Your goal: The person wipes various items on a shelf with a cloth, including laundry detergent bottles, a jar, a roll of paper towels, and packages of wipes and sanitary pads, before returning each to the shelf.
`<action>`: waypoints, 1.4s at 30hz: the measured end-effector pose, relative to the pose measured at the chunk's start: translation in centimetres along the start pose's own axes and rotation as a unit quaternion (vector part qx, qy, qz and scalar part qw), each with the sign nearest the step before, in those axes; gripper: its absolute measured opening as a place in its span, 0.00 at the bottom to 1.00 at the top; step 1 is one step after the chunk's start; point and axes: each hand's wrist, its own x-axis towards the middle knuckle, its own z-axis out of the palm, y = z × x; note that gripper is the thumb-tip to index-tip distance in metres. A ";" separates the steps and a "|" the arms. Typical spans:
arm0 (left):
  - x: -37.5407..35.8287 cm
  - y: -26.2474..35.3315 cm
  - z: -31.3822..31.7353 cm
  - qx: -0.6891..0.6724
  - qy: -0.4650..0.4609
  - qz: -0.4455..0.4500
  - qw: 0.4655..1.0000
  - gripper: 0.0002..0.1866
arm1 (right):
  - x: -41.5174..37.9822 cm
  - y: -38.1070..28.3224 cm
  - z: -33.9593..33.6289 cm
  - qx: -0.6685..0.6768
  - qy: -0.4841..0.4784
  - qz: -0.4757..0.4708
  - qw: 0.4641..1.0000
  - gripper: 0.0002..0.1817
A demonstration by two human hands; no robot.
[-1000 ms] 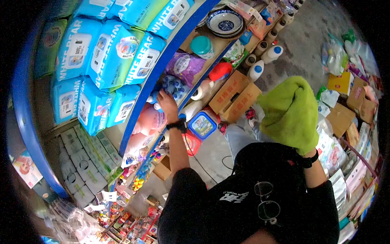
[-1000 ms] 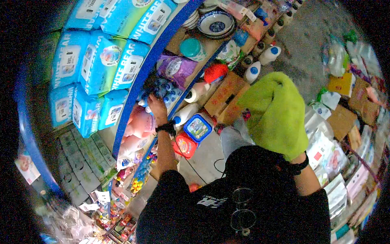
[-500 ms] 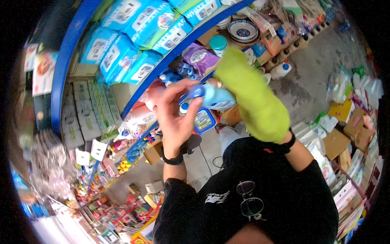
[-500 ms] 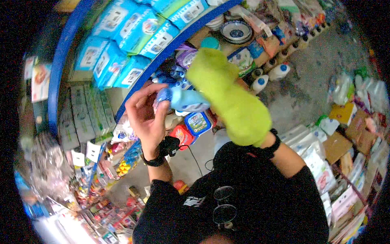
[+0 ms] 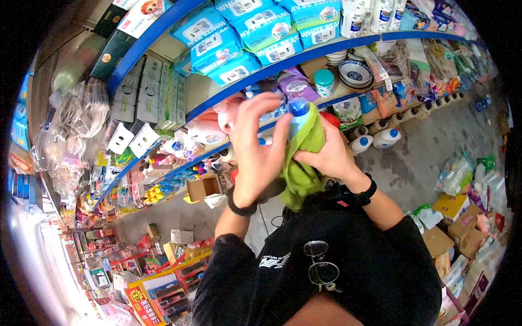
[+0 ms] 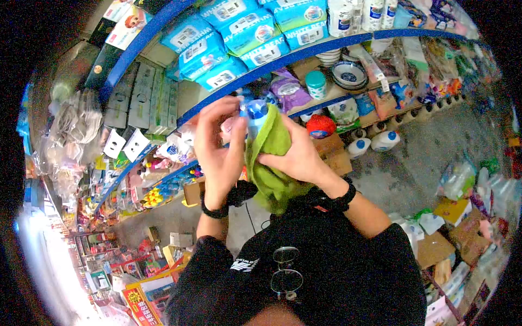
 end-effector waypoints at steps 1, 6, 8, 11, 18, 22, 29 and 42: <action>-0.7 0.0 -0.2 0.105 0.056 0.047 0.992 0.09 | 0.0 0.0 -0.1 0.004 0.003 0.013 1.000 0.35; -3.9 2.2 0.3 0.056 0.012 -0.135 0.989 0.07 | 0.0 -0.3 -0.4 0.049 0.060 -0.031 0.997 0.14; -4.4 2.1 0.8 0.068 -0.011 -0.116 0.991 0.09 | -0.1 0.1 -0.7 0.049 0.063 -0.027 0.996 0.13; -4.8 2.2 1.9 0.040 -0.017 -0.119 0.992 0.11 | -0.2 0.1 -0.9 0.015 0.083 -0.053 0.995 0.13; -5.3 2.5 4.0 0.062 -0.071 -0.124 0.988 0.20 | -1.3 2.3 -2.6 0.081 0.161 0.022 0.983 0.20; -4.8 2.0 5.2 -0.057 -0.132 -0.255 0.956 0.23 | -2.4 1.6 -2.3 0.047 0.093 -0.019 0.994 0.17; -5.0 1.4 5.7 -0.170 -0.158 -0.250 0.940 0.23 | -1.6 0.3 -4.1 -0.146 0.036 -0.119 0.981 0.18; -7.8 -2.9 5.2 -0.482 -0.189 -0.559 0.648 0.21 | -0.8 -0.2 -4.5 0.079 0.011 0.012 0.997 0.14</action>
